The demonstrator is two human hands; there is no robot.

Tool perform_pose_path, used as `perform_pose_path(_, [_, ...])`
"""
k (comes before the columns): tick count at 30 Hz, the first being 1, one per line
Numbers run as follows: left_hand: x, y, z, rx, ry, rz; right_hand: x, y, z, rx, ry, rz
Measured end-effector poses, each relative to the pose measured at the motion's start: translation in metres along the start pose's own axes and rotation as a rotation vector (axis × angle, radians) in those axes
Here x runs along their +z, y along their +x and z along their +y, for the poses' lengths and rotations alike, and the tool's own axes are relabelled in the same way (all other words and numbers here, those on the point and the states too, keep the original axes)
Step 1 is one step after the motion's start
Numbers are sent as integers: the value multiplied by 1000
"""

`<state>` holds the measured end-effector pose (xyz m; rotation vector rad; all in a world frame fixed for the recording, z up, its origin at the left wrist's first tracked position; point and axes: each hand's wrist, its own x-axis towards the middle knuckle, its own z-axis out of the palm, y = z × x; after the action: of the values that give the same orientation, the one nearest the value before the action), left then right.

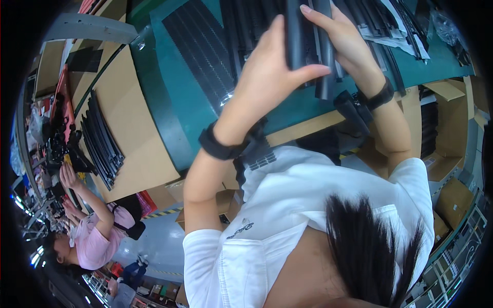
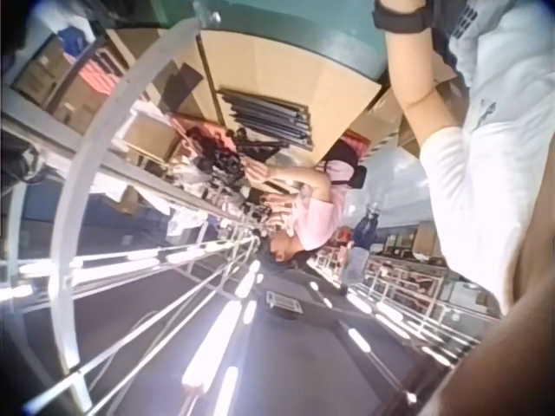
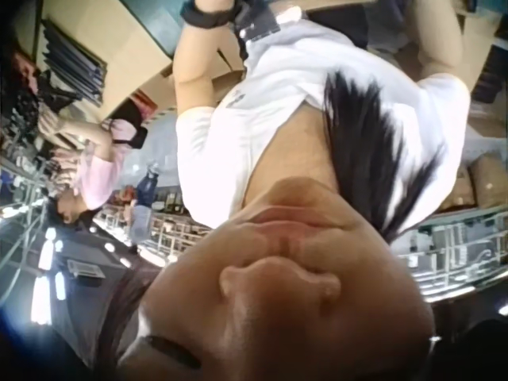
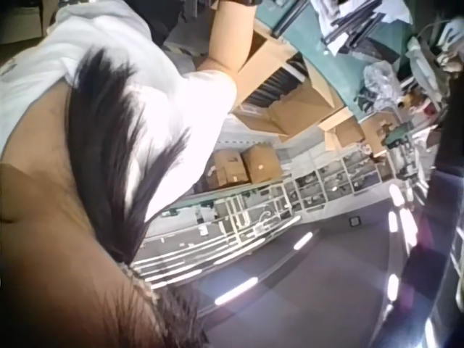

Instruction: The worker is manually assembling and inspecting black plastic components at a factory workbench.

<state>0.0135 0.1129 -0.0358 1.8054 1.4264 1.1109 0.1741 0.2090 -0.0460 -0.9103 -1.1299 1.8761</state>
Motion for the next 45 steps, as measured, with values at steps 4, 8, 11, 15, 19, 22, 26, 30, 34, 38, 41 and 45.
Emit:
perform_pose_path(4, [-5,20,-9,-307,-197,-246,16,-5,-4,-237,-22,80])
perform_pose_path(8, [-9,20,-4,-402,-243,-190,5,0,-4,-121,-17,80])
perform_pose_path(11, [-5,13,-11,-423,-566,-183,15,-6,-5,-221,-25,42])
perform_pose_path(15, [-16,5,-5,-521,-878,-136,13,-7,-12,-99,106,-56])
perform_pose_path(19, [-38,-18,-2,-609,-923,-35,-1,-12,-20,-165,-124,-61])
perform_pose_path(22, [-57,-42,-20,-605,-977,-22,-2,-21,-39,-394,-649,-160])
perform_pose_path(26, [-70,-67,-46,-733,-1534,-161,-30,2,-45,-540,-1005,-617])
perform_pose_path(30, [-61,-81,-56,-872,-1959,-286,8,24,-50,-517,-1075,-969])
perform_pose_path(34, [-55,-80,-63,-686,-1912,-404,18,48,-57,-409,-1218,-1122])
perform_pose_path(38, [-44,-81,-60,-649,-1951,-485,25,49,-60,-576,-1326,-1032])
perform_pose_path(41, [-43,-82,-61,-510,-1965,-493,31,45,-73,-720,-1367,-941])
perform_pose_path(45, [-38,-82,-61,-484,-1877,-501,7,42,-84,-1007,-1519,-717])
